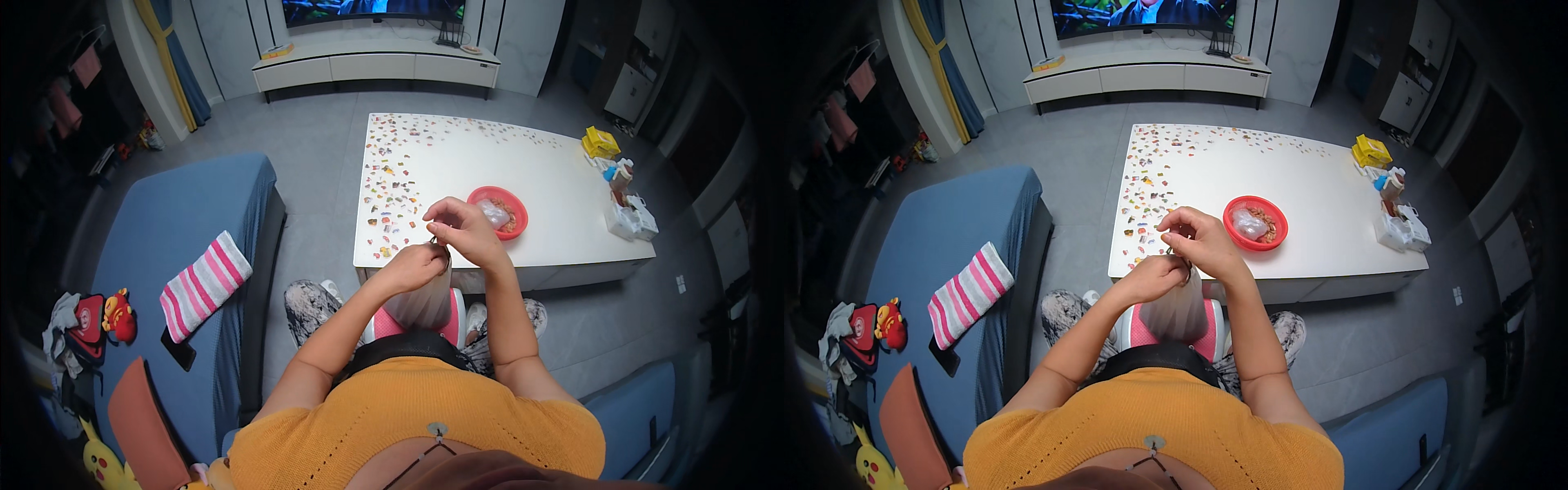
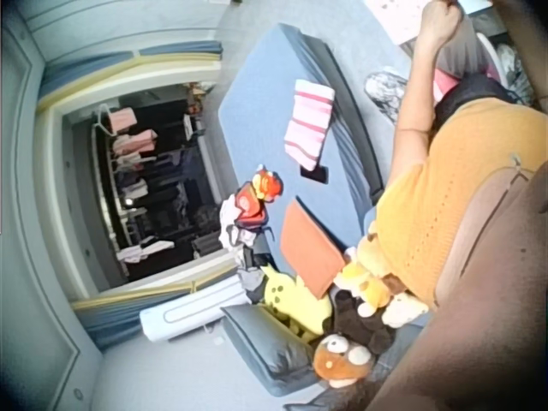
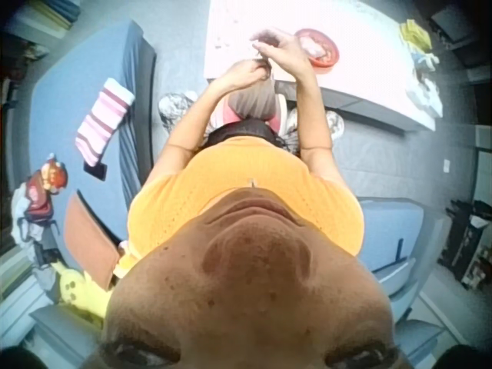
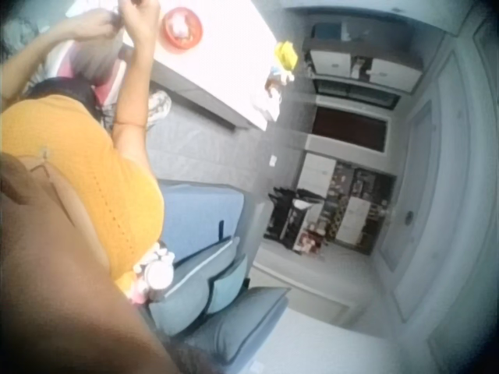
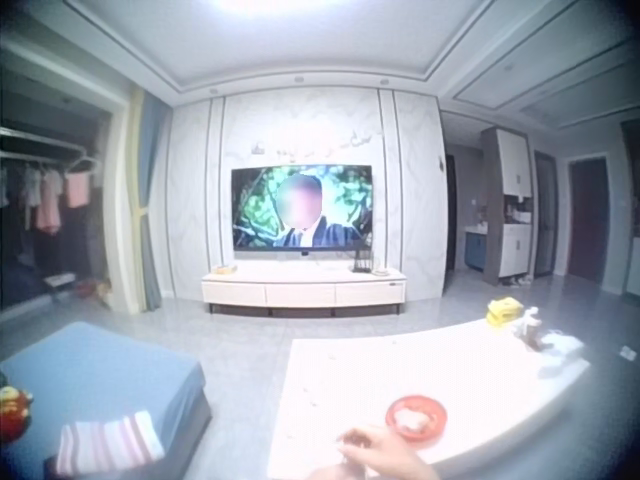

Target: The person pours peanuts from a plastic bag into two bowls, then uses a metal wire to tie the opening of the bag closed.

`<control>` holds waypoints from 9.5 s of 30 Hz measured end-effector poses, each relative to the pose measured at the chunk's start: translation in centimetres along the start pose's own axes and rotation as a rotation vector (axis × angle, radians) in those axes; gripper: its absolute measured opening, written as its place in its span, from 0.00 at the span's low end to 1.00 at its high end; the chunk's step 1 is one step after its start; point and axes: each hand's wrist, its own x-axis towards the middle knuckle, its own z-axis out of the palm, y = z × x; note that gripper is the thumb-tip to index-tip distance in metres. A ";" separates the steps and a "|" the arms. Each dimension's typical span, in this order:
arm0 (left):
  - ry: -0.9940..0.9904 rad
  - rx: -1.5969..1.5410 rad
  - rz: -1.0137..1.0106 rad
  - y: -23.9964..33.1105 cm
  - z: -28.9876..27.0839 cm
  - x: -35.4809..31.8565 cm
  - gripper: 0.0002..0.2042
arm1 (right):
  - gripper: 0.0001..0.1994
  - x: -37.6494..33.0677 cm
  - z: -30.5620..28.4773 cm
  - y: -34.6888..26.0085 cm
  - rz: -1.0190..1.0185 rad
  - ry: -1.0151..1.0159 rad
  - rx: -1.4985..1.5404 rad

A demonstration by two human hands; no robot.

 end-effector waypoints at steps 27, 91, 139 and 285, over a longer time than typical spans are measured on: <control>-0.106 -0.579 -0.132 -2.0 -1.2 -0.9 0.13 | 0.06 3.0 0.5 2.3 0.070 -0.331 0.232; -0.009 -0.641 -0.207 -0.6 -1.0 -0.2 0.17 | 0.30 -4.7 -1.3 4.8 -0.120 -0.014 -0.229; 0.462 -0.012 -0.052 0.8 0.1 -0.2 0.09 | 0.09 -5.1 3.1 5.1 -0.091 0.260 -0.473; 0.355 -1.747 -0.259 -8.0 1.1 -0.9 0.06 | 0.11 -4.9 -4.2 10.5 0.052 0.468 1.214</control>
